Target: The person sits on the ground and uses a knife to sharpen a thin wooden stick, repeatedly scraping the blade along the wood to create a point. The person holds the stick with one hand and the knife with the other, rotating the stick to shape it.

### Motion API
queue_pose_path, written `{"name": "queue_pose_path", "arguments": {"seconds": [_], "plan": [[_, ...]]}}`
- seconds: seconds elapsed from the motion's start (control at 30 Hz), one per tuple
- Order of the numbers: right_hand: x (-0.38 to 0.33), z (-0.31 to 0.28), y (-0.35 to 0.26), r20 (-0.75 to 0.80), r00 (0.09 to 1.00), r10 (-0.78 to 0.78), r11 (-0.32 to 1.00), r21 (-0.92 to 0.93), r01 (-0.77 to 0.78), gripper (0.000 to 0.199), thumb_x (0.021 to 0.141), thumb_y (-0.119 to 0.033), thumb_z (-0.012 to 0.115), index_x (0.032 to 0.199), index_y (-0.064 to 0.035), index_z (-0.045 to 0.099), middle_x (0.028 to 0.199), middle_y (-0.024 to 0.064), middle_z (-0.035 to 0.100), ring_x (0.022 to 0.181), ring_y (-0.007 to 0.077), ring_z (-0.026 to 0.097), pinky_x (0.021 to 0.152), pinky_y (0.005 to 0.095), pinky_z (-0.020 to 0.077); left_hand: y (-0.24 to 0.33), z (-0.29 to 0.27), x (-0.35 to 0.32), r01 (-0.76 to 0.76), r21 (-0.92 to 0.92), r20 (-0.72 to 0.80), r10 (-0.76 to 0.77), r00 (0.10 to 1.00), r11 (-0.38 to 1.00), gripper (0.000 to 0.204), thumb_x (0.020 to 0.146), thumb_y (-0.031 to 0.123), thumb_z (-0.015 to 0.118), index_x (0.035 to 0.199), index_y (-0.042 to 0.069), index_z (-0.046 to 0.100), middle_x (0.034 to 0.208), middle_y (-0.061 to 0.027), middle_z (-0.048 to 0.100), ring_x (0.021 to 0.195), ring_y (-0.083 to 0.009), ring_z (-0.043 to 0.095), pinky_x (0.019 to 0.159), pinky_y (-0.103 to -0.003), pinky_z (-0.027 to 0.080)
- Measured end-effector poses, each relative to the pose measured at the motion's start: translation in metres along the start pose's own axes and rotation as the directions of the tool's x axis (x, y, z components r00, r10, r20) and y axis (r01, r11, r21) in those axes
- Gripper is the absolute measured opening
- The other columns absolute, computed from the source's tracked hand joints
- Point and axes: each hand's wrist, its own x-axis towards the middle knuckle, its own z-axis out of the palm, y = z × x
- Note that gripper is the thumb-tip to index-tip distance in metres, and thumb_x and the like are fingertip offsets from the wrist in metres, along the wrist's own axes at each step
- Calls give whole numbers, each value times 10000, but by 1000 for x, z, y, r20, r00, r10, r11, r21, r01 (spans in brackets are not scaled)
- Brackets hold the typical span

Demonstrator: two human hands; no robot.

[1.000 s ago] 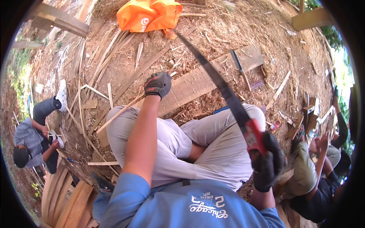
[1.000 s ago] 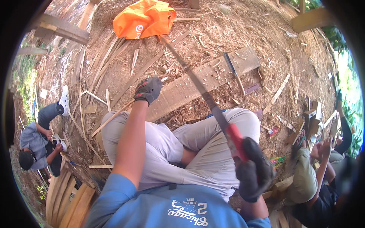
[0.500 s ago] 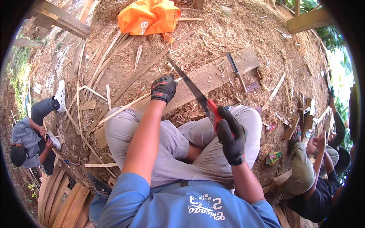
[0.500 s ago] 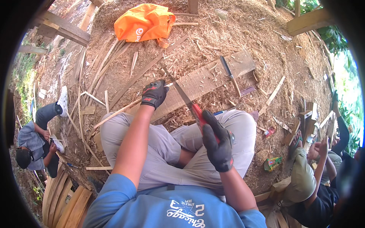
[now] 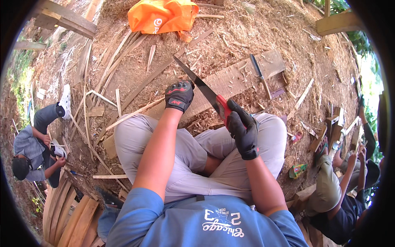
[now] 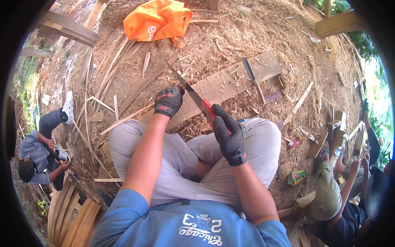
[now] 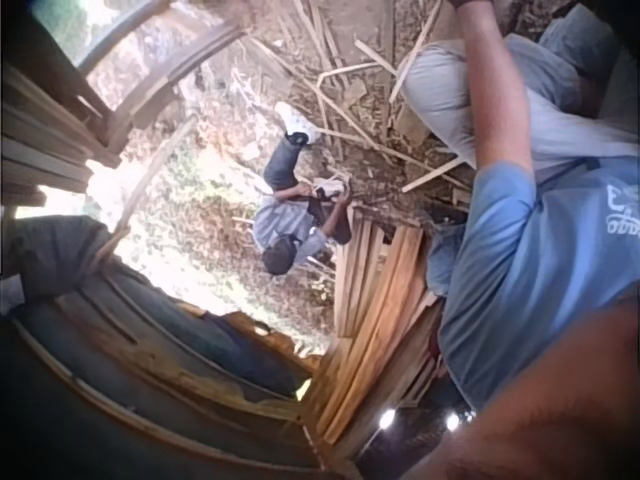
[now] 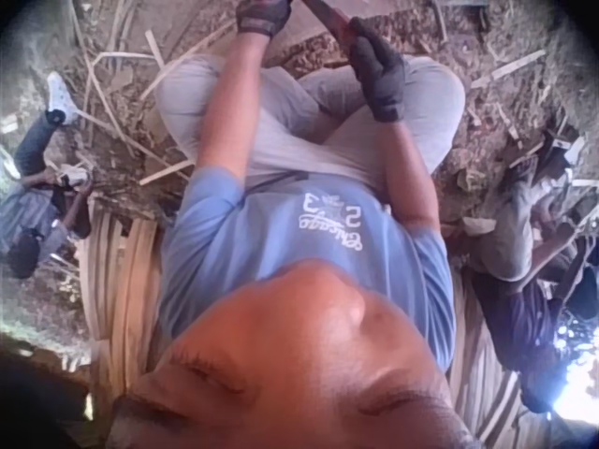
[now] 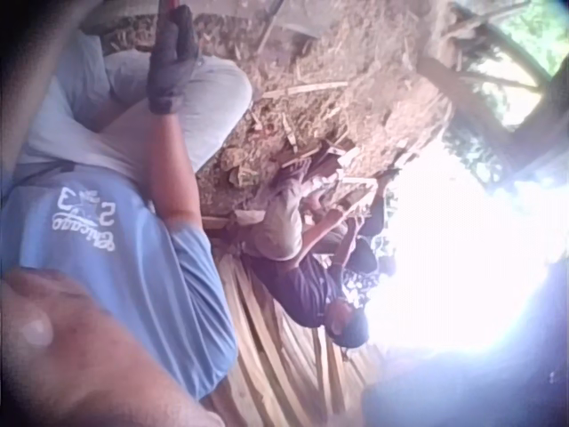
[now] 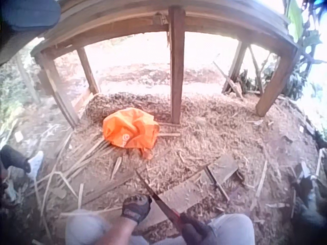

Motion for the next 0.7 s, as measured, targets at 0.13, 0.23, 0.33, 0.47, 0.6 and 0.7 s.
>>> {"name": "queue_pose_path", "arguments": {"seconds": [0.13, 0.23, 0.33, 0.47, 0.6, 0.7], "plan": [[2, -7, 6, -9, 998, -63, 996, -62, 62, 422, 1019, -264, 593, 1334, 5, 670, 1187, 107, 738, 1028, 157, 664, 946, 332, 514, 0, 6, -2, 30, 27, -37, -29, 999, 999, 287, 963, 271, 542, 994, 106, 774, 1027, -202, 745, 948, -385, 734, 836, -486, 578], [0, -9, 1, -4, 999, 46, 998, -43, -46, 424, 1021, -264, 584, 1331, 11, 670, 1179, 119, 739, 1035, 164, 667, 955, 333, 513, 6, 3, -5, 26, 28, -73, -24, 997, 999, 297, 975, 299, 537, 997, 117, 771, 990, -189, 749, 923, -380, 737, 815, -491, 579], [-17, -21, -5, 12, 990, 141, 990, 31, -141, 420, 1023, -250, 574, 1332, 18, 667, 1135, 118, 742, 986, 158, 662, 921, 326, 520, -16, 10, 3, 203, 47, -165, -193, 967, 978, 318, 989, 322, 519, 1016, 121, 765, 953, -190, 747, 900, -374, 739, 790, -507, 574], [-65, -51, -36, 20, 993, 118, 990, -83, -116, 409, 1017, -193, 559, 1346, 30, 653, 923, 77, 713, 728, 108, 618, 706, 291, 514, -44, -39, 7, 179, -21, -205, -179, 962, 984, 392, 1007, 380, 477, 1018, 91, 742, 991, -218, 728, 934, -441, 706, 796, -543, 552], [-85, -69, -52, -65, 998, 11, 999, -35, -13, 396, 1009, -146, 545, 1335, 51, 652, 865, 57, 699, 622, 76, 565, 623, 259, 477, -25, -53, 4, 84, -50, -114, -89, 990, 995, 424, 1029, 402, 442, 1049, 81, 718, 1004, -240, 715, 963, -467, 683, 813, -559, 532], [-94, -82, -61, -216, 976, -27, 999, 33, 35, 383, 1012, -115, 536, 1336, 57, 647, 871, 41, 694, 606, 58, 529, 580, 239, 433, -17, -67, -3, -21, -92, -114, 11, 993, 996, 405, 1047, 397, 446, 1106, 86, 700, 1002, -243, 712, 935, -467, 681, 798, -560, 526]]}}
